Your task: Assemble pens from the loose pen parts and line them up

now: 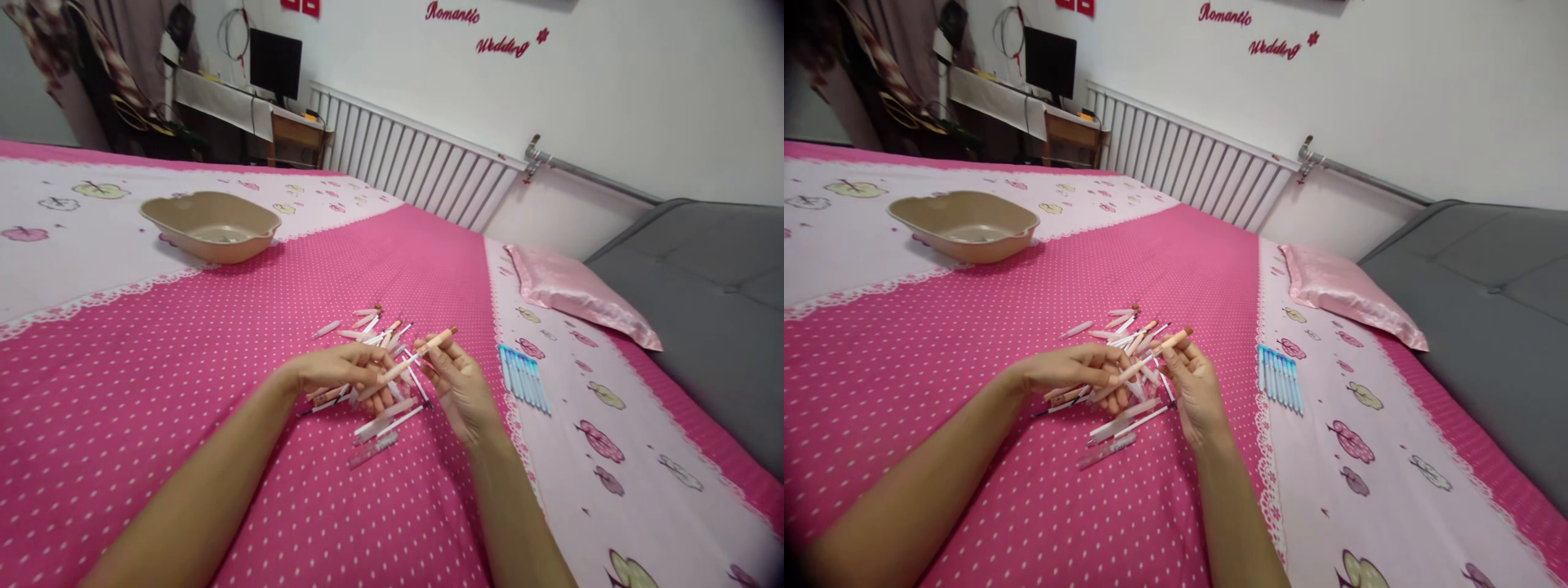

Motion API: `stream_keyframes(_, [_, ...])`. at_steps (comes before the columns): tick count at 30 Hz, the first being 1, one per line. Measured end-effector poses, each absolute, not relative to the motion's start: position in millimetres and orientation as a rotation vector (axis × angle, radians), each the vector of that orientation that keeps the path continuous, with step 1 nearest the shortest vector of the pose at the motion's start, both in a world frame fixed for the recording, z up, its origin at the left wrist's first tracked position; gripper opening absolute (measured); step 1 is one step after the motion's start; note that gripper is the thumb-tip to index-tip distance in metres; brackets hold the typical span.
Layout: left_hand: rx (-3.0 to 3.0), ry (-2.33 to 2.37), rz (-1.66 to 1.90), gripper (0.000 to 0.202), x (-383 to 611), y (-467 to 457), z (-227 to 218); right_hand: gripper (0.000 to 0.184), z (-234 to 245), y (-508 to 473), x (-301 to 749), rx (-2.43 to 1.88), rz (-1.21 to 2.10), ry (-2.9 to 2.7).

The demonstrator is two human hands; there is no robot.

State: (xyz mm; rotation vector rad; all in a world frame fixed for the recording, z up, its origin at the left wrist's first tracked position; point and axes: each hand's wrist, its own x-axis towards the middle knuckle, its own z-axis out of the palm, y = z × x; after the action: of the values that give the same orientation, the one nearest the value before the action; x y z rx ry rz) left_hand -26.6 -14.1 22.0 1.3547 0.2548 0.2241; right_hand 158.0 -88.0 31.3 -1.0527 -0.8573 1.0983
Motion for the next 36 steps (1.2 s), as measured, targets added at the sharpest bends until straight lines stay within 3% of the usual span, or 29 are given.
stream_keyframes(16, [1.359, 0.236, 0.215, 0.026, -27.0, -13.6, 22.3, 0.019, 29.6, -90.1, 152.5, -0.992, 1.209, -0.931])
stream_keyframes(36, [1.351, 0.238, 0.23, 0.031, -26.0, -14.4, 18.4, 0.024, 25.9, -87.8, 152.6, -0.991, 1.209, -0.959])
